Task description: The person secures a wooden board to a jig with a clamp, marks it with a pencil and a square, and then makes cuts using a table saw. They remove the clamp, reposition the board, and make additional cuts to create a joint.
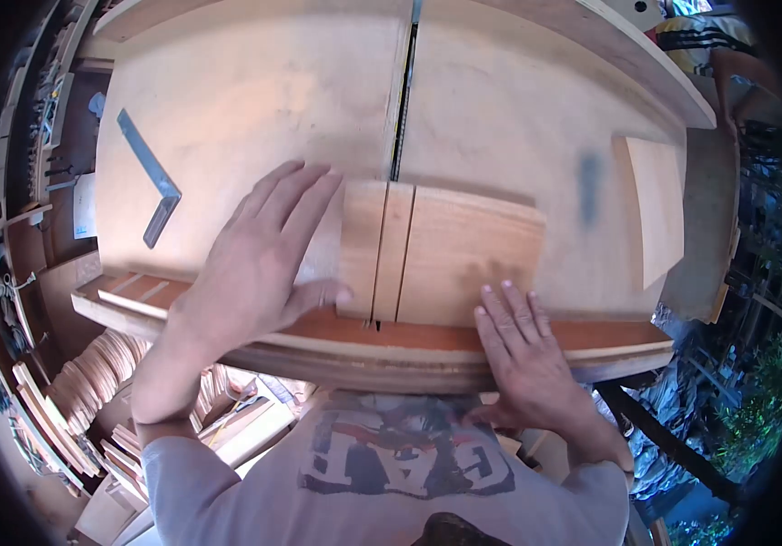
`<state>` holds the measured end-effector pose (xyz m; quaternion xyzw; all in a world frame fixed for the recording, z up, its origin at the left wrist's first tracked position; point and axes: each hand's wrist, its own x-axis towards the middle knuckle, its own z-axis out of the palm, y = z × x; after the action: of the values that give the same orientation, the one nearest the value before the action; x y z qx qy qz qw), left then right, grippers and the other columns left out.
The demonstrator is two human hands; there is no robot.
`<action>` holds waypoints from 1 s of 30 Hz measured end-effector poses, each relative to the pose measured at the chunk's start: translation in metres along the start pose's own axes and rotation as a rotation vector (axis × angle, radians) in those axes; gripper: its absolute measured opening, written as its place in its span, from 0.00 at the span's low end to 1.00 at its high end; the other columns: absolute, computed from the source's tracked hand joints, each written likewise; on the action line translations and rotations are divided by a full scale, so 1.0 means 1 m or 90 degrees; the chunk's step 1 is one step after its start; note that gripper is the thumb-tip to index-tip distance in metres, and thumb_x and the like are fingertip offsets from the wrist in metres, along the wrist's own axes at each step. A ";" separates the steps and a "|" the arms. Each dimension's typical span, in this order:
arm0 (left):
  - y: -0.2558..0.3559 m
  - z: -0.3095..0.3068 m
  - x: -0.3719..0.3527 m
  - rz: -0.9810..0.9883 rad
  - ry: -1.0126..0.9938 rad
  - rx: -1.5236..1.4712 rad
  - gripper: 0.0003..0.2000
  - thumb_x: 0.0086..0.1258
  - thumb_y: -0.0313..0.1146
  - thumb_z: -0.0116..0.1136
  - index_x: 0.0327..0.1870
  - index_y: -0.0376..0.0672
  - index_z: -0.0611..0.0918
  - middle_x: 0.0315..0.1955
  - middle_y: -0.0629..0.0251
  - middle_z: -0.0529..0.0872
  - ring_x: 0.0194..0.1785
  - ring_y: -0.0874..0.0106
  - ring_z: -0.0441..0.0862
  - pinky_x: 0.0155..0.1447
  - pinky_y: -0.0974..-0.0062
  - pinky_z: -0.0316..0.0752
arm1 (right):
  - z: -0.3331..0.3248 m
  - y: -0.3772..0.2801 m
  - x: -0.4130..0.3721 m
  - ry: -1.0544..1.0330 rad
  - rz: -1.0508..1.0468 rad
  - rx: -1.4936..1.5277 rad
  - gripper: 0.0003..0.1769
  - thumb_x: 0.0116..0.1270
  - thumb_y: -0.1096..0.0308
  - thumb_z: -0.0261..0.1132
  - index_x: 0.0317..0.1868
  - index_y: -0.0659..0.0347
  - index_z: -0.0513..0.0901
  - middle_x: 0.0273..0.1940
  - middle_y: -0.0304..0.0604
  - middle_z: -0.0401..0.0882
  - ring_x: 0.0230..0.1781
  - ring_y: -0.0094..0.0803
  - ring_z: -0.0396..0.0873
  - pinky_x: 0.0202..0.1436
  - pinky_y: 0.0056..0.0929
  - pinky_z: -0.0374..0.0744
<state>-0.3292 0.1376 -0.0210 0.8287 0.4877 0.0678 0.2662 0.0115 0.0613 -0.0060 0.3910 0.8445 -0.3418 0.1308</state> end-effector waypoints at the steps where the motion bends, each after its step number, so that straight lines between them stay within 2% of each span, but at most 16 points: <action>1: 0.014 -0.005 -0.018 0.000 -0.019 -0.008 0.54 0.47 0.44 0.85 0.77 0.33 0.68 0.70 0.39 0.75 0.76 0.40 0.68 0.78 0.48 0.68 | 0.018 -0.001 -0.006 0.015 -0.013 -0.128 0.40 0.66 0.59 0.68 0.71 0.78 0.71 0.77 0.73 0.62 0.81 0.66 0.61 0.81 0.70 0.56; 4: 0.048 0.003 -0.072 -0.040 -0.111 -0.004 0.59 0.40 0.47 0.87 0.77 0.32 0.67 0.70 0.39 0.75 0.79 0.42 0.65 0.82 0.48 0.63 | 0.053 0.003 -0.011 0.117 -0.016 -0.111 0.27 0.67 0.67 0.59 0.63 0.77 0.76 0.72 0.74 0.69 0.77 0.69 0.66 0.80 0.69 0.59; 5: 0.054 0.009 -0.087 -0.067 -0.131 0.029 0.59 0.40 0.47 0.87 0.77 0.32 0.67 0.70 0.39 0.75 0.79 0.42 0.65 0.83 0.48 0.62 | 0.060 0.006 -0.009 0.171 -0.033 -0.128 0.27 0.59 0.67 0.68 0.56 0.76 0.79 0.69 0.74 0.73 0.74 0.70 0.70 0.80 0.64 0.63; 6: 0.056 0.015 -0.100 -0.093 -0.146 0.064 0.59 0.40 0.47 0.87 0.78 0.33 0.67 0.70 0.40 0.75 0.79 0.42 0.65 0.83 0.48 0.61 | 0.056 0.006 -0.008 0.161 -0.040 -0.121 0.30 0.55 0.66 0.70 0.56 0.77 0.79 0.68 0.75 0.73 0.73 0.69 0.70 0.80 0.63 0.63; 8: 0.051 0.034 -0.122 -0.113 -0.095 0.109 0.55 0.40 0.39 0.86 0.75 0.35 0.70 0.64 0.44 0.78 0.72 0.45 0.72 0.76 0.51 0.67 | 0.048 0.004 -0.009 0.139 -0.049 -0.104 0.36 0.46 0.66 0.75 0.56 0.77 0.78 0.67 0.76 0.74 0.72 0.68 0.72 0.80 0.60 0.65; 9: 0.047 0.042 -0.129 -0.125 -0.075 0.115 0.51 0.41 0.37 0.85 0.73 0.36 0.72 0.61 0.46 0.80 0.69 0.46 0.75 0.73 0.52 0.69 | 0.052 0.005 -0.010 0.163 -0.062 -0.121 0.44 0.37 0.65 0.78 0.57 0.80 0.78 0.64 0.76 0.76 0.68 0.67 0.75 0.80 0.55 0.66; 10: 0.043 0.050 -0.134 -0.137 -0.054 0.121 0.48 0.42 0.35 0.84 0.71 0.37 0.74 0.58 0.48 0.82 0.65 0.47 0.77 0.69 0.52 0.71 | 0.053 0.007 -0.010 0.158 -0.068 -0.139 0.44 0.38 0.65 0.78 0.57 0.81 0.77 0.63 0.75 0.77 0.68 0.67 0.75 0.80 0.54 0.66; 13: 0.024 0.071 -0.143 -0.049 0.061 0.190 0.37 0.43 0.31 0.82 0.61 0.40 0.80 0.47 0.54 0.83 0.54 0.50 0.80 0.60 0.54 0.73 | 0.054 0.005 -0.014 0.146 -0.072 -0.188 0.46 0.41 0.63 0.78 0.60 0.86 0.75 0.58 0.75 0.80 0.65 0.65 0.78 0.79 0.50 0.68; 16: 0.025 0.074 -0.149 -0.005 0.115 0.163 0.31 0.44 0.31 0.82 0.54 0.42 0.82 0.43 0.57 0.84 0.51 0.52 0.81 0.59 0.56 0.73 | 0.062 0.005 -0.018 0.151 -0.061 -0.191 0.47 0.42 0.62 0.78 0.60 0.87 0.73 0.55 0.74 0.81 0.63 0.64 0.79 0.79 0.51 0.68; 20: 0.033 0.079 -0.169 -0.008 0.084 0.166 0.34 0.43 0.34 0.83 0.57 0.43 0.82 0.45 0.57 0.85 0.53 0.54 0.82 0.60 0.57 0.73 | 0.075 0.001 -0.030 0.161 -0.072 -0.208 0.47 0.44 0.61 0.77 0.60 0.87 0.72 0.52 0.72 0.83 0.59 0.63 0.81 0.79 0.50 0.68; 21: 0.036 0.079 -0.175 -0.043 0.062 0.147 0.36 0.45 0.35 0.83 0.61 0.43 0.82 0.50 0.56 0.87 0.57 0.52 0.82 0.67 0.56 0.73 | 0.076 0.000 -0.032 0.165 -0.072 -0.209 0.47 0.44 0.61 0.77 0.60 0.87 0.72 0.52 0.72 0.83 0.59 0.63 0.81 0.79 0.50 0.68; 24: 0.047 0.093 -0.205 -0.036 0.247 0.164 0.37 0.47 0.32 0.82 0.64 0.42 0.80 0.54 0.53 0.85 0.59 0.50 0.81 0.70 0.52 0.70 | 0.089 -0.003 -0.038 0.142 -0.054 -0.213 0.46 0.41 0.63 0.75 0.62 0.82 0.74 0.49 0.70 0.84 0.56 0.63 0.82 0.74 0.50 0.73; 25: 0.051 0.098 -0.218 -0.048 0.334 0.149 0.35 0.54 0.29 0.80 0.66 0.39 0.79 0.61 0.50 0.81 0.68 0.49 0.76 0.73 0.54 0.69 | 0.088 -0.002 -0.033 0.133 -0.044 -0.212 0.47 0.40 0.64 0.74 0.63 0.80 0.75 0.47 0.69 0.84 0.54 0.63 0.83 0.72 0.51 0.75; 28: 0.038 0.169 -0.279 -0.111 0.742 0.080 0.29 0.63 0.28 0.77 0.66 0.36 0.78 0.60 0.50 0.81 0.65 0.56 0.78 0.73 0.58 0.70 | 0.085 -0.012 -0.034 0.123 0.008 -0.152 0.39 0.40 0.65 0.74 0.56 0.72 0.79 0.40 0.66 0.85 0.46 0.62 0.84 0.55 0.52 0.81; 29: 0.036 0.205 -0.298 -0.225 0.841 -0.068 0.25 0.74 0.33 0.71 0.67 0.33 0.76 0.62 0.50 0.80 0.65 0.59 0.78 0.71 0.60 0.71 | 0.087 -0.013 -0.035 0.141 0.017 -0.130 0.37 0.39 0.65 0.74 0.54 0.71 0.80 0.39 0.66 0.85 0.46 0.62 0.85 0.51 0.52 0.82; 30: 0.030 0.241 -0.306 -0.346 0.920 -0.326 0.24 0.77 0.38 0.66 0.68 0.34 0.76 0.61 0.52 0.80 0.63 0.59 0.78 0.71 0.61 0.71 | 0.086 -0.017 -0.037 0.129 0.020 -0.115 0.36 0.40 0.66 0.74 0.55 0.70 0.80 0.40 0.66 0.85 0.46 0.62 0.85 0.51 0.51 0.82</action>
<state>-0.3736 -0.2227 -0.1654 0.3461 0.6927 0.6284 0.0738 0.0190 -0.0264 -0.0425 0.4235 0.8745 -0.2207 0.0850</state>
